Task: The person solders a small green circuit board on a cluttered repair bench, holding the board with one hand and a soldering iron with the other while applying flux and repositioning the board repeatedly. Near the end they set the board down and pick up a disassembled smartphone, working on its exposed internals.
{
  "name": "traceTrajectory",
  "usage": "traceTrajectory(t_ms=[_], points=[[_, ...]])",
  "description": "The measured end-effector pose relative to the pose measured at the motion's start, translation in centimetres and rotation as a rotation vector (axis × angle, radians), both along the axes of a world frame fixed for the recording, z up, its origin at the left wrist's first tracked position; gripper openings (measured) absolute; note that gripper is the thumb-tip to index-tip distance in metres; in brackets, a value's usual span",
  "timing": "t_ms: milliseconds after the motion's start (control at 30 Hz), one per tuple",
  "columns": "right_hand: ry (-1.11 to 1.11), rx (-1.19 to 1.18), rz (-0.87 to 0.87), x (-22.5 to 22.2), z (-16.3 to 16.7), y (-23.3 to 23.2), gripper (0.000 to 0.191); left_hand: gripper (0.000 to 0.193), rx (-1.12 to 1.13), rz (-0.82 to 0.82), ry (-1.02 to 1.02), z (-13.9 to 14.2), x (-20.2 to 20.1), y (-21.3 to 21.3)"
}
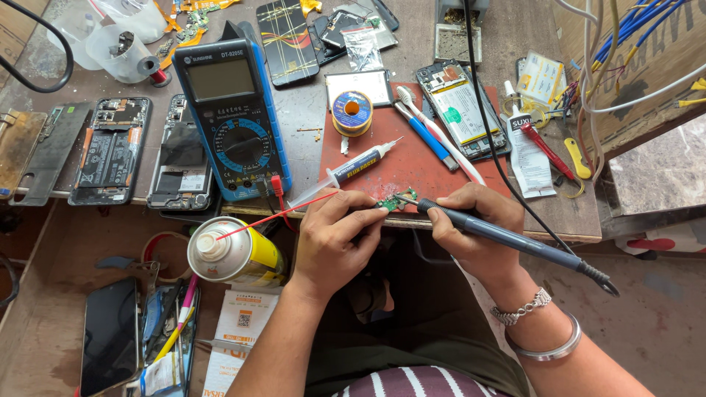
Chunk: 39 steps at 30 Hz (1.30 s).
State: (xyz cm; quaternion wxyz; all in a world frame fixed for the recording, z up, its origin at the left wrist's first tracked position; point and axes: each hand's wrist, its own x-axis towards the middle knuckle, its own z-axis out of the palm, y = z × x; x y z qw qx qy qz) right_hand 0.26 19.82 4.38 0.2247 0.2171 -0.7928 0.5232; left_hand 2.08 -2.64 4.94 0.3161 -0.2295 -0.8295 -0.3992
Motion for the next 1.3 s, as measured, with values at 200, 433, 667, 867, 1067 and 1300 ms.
traceTrajectory(t_ms=[200, 433, 667, 867, 1067, 1300], points=[[-0.009, -0.008, -0.002, -0.1, 0.0, -0.1, 0.012, 0.018, 0.007, -0.007, 0.014, 0.0, 0.0, -0.1], [-0.027, -0.013, -0.008, 0.0, 0.0, -0.2, 0.010, 0.019, -0.028, -0.017, 0.014, 0.0, 0.0, -0.4], [-0.118, -0.036, -0.030, 0.1, 0.5, -0.5, 0.010, 0.019, -0.067, -0.020, 0.013, -0.2, -0.1, -0.5], [-0.197, -0.077, -0.003, 0.0, 0.9, -0.6, 0.009, 0.019, -0.090, -0.022, 0.029, -0.3, -0.1, -0.6], [-0.248, -0.066, 0.002, -0.1, 1.0, -0.4, 0.008, 0.019, -0.088, -0.011, 0.026, -0.4, -0.2, -0.6], [-0.266, -0.061, 0.030, -0.3, 1.1, -0.2, 0.007, 0.018, -0.080, -0.007, 0.023, -0.4, -0.2, -0.4]])
